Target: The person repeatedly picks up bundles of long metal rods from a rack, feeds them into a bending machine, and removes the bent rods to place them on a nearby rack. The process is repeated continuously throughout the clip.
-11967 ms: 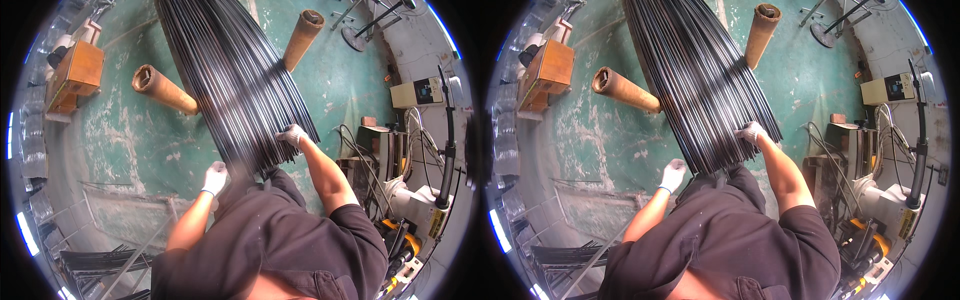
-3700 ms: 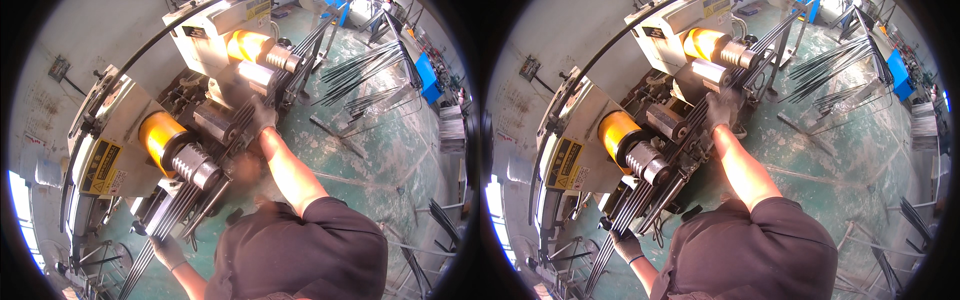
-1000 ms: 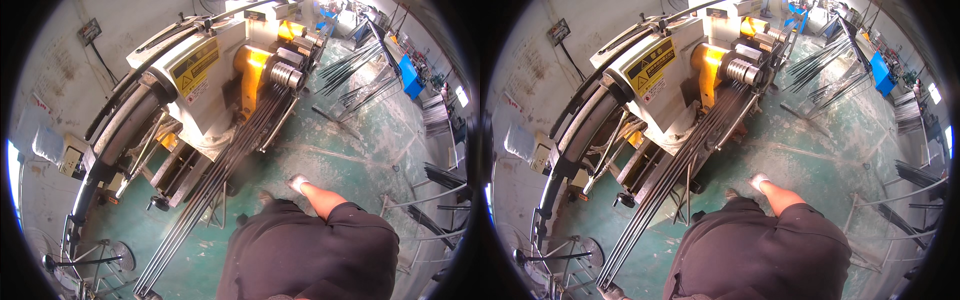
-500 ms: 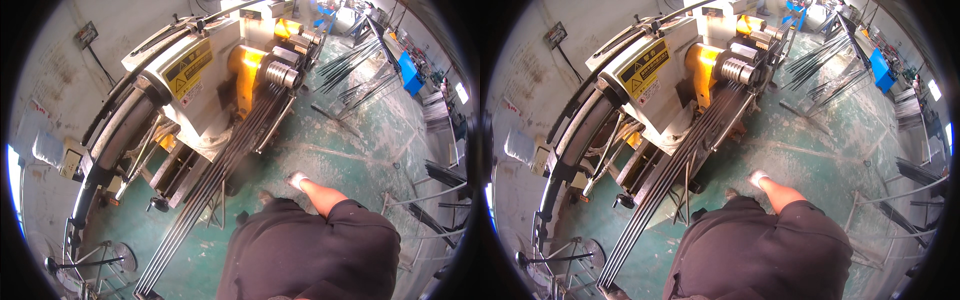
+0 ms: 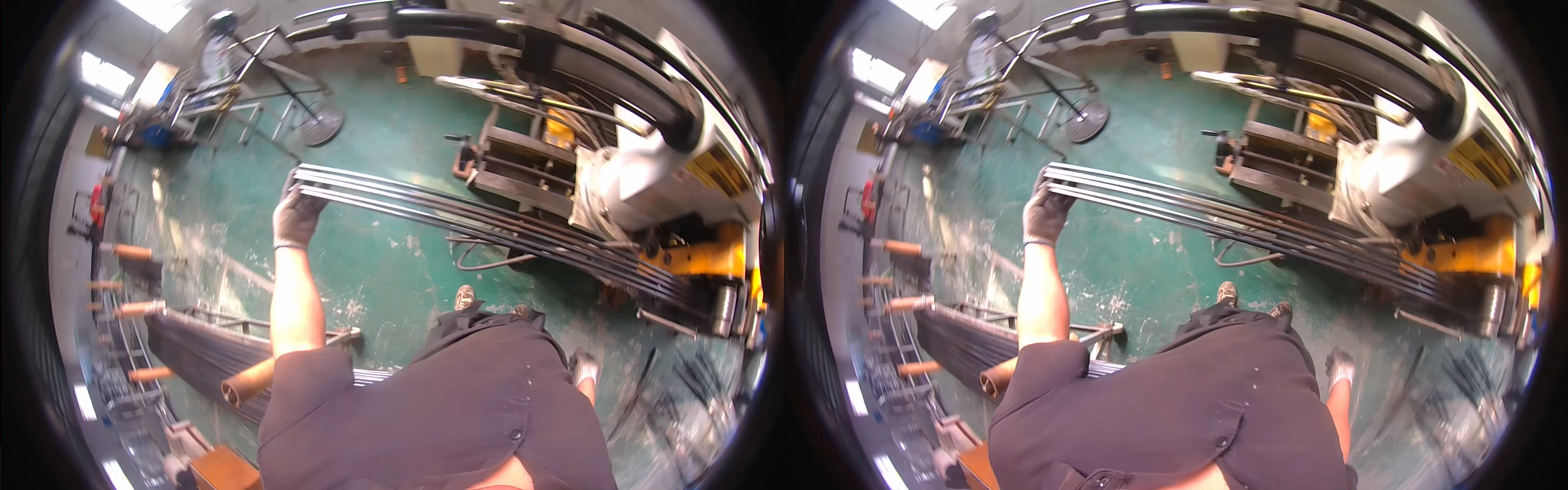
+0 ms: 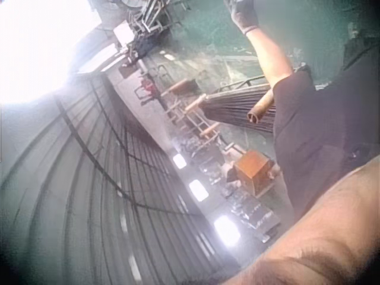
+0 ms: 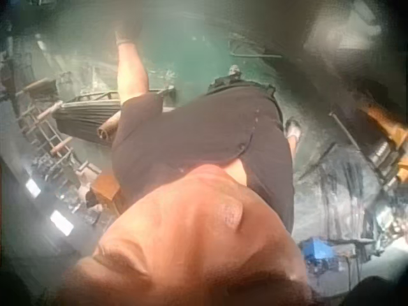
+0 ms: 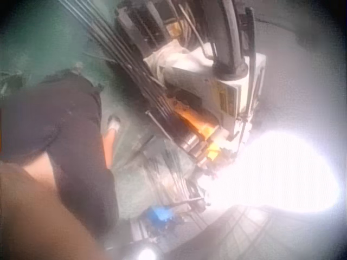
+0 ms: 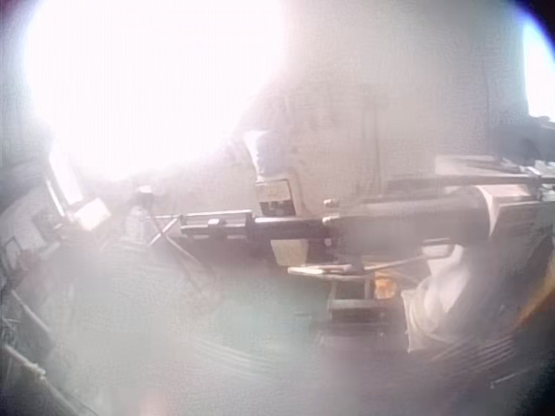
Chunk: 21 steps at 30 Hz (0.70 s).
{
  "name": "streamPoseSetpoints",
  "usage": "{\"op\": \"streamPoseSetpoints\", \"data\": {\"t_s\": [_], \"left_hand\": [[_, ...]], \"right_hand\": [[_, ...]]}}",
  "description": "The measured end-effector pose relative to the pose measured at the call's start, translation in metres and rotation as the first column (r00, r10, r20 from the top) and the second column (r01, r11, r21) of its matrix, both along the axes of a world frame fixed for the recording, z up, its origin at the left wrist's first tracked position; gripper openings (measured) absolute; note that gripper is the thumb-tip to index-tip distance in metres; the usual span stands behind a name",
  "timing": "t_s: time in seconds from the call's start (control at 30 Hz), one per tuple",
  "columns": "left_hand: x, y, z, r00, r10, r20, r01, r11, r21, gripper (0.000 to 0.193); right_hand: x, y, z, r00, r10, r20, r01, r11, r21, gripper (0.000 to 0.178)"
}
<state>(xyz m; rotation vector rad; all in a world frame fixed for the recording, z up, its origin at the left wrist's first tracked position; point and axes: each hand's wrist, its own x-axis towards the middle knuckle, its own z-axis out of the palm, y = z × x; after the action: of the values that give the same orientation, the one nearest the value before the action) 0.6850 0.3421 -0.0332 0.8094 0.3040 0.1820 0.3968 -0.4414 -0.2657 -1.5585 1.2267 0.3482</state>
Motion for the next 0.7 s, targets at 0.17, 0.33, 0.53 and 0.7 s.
{"op": "streamPoseSetpoints", "data": {"t_s": [0.17, 0.33, 0.53, 0.7], "left_hand": [[0.002, -0.002, -0.027, 0.995, 0.101, -0.018, -0.099, 0.992, 0.084, 0.048], [0.008, -0.002, -0.034, 0.993, 0.115, -0.029, -0.11, 0.983, 0.147, 0.048], [0.02, -0.01, -0.031, 0.976, 0.208, -0.072, -0.187, 0.957, 0.22, 0.047], [0.016, -0.008, -0.04, 0.961, 0.253, -0.111, -0.219, 0.943, 0.249, 0.04]], "right_hand": [[0.01, -0.013, 0.032, 0.947, 0.31, -0.085, -0.315, 0.948, -0.047, 0.025], [0.017, -0.019, 0.035, 0.989, 0.146, -0.029, -0.148, 0.987, -0.059, 0.024], [0.022, -0.026, 0.024, 0.969, 0.248, -0.001, -0.247, 0.967, -0.065, 0.023], [0.022, -0.029, 0.017, 0.928, 0.371, 0.04, -0.363, 0.922, -0.138, 0.026]]}}
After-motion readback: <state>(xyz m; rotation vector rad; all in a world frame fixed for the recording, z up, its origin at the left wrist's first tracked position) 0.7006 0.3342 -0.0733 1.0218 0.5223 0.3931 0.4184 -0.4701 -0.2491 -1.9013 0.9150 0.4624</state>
